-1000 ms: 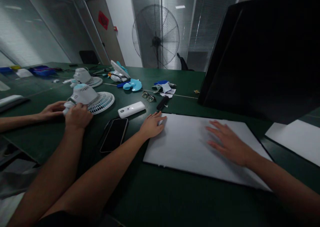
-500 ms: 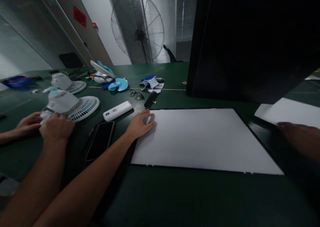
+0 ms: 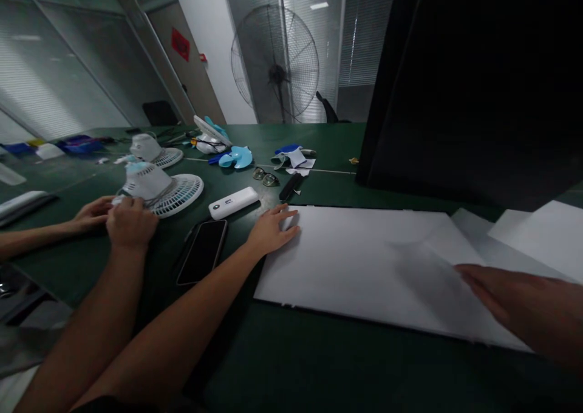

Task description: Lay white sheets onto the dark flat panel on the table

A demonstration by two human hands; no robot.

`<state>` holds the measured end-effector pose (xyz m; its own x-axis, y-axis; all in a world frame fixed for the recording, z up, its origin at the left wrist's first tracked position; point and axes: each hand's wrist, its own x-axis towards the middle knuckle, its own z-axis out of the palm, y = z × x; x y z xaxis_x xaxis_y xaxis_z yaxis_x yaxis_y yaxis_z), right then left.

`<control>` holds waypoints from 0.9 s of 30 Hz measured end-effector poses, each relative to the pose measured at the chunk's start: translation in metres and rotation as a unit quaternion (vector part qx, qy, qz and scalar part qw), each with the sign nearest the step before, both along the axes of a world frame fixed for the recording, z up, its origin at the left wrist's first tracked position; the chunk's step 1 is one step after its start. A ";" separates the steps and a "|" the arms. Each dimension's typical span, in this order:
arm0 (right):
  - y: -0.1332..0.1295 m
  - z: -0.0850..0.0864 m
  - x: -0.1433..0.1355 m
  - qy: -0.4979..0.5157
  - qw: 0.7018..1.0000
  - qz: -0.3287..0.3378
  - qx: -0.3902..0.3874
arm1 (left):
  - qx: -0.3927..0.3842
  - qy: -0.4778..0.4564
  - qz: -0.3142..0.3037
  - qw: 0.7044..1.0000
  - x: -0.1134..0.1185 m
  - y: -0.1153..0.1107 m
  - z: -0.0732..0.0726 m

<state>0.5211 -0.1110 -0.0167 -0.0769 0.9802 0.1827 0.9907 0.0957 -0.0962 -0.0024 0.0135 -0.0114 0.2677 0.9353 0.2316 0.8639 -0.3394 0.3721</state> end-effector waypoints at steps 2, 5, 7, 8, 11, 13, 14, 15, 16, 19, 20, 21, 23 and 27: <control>-0.013 0.003 -0.051 -0.019 0.991 0.119 -0.059 | -0.001 0.006 0.003 1.000 0.000 -0.001 0.001; -0.033 0.007 -0.116 -0.028 0.961 0.274 -0.017 | -0.003 0.011 0.004 1.000 0.001 -0.002 0.003; -0.042 0.011 -0.144 -0.025 0.950 0.312 0.006 | -0.006 0.006 -0.003 1.000 0.000 -0.003 0.004; -0.044 0.013 -0.153 -0.020 0.946 0.324 -0.001 | -0.008 0.001 -0.009 1.000 0.000 -0.003 0.005; -0.046 0.022 -0.167 0.001 0.931 0.353 -0.093 | -0.015 -0.002 -0.019 1.000 -0.001 -0.004 0.005; -0.047 0.028 -0.170 0.015 0.918 0.364 -0.159 | -0.018 0.011 -0.017 1.000 -0.001 -0.004 0.004; -0.048 0.031 -0.170 0.023 0.911 0.367 -0.185 | -0.018 0.019 -0.015 1.000 0.000 -0.004 0.004; -0.049 0.034 -0.170 0.032 0.906 0.370 -0.202 | -0.018 0.027 -0.014 0.999 0.000 -0.004 0.003; -0.050 0.037 -0.169 0.043 0.903 0.374 -0.209 | -0.016 0.035 -0.015 0.999 0.000 -0.004 0.003; -0.054 0.044 -0.164 0.063 0.897 0.410 -0.151 | -0.009 0.050 -0.019 0.999 0.001 -0.004 0.001; -0.054 0.044 -0.161 0.061 0.899 0.423 -0.100 | -0.007 0.053 -0.021 0.998 0.001 -0.004 0.001; -0.053 0.044 -0.156 0.054 0.902 0.427 -0.037 | -0.005 0.055 -0.021 0.998 0.001 -0.004 0.001; -0.048 0.038 -0.145 0.020 0.914 0.394 0.094 | -0.006 0.056 -0.021 0.998 0.001 -0.004 0.000; -0.034 0.013 -0.122 -0.088 0.963 0.183 0.175 | -0.007 0.055 -0.019 0.998 0.001 -0.004 0.000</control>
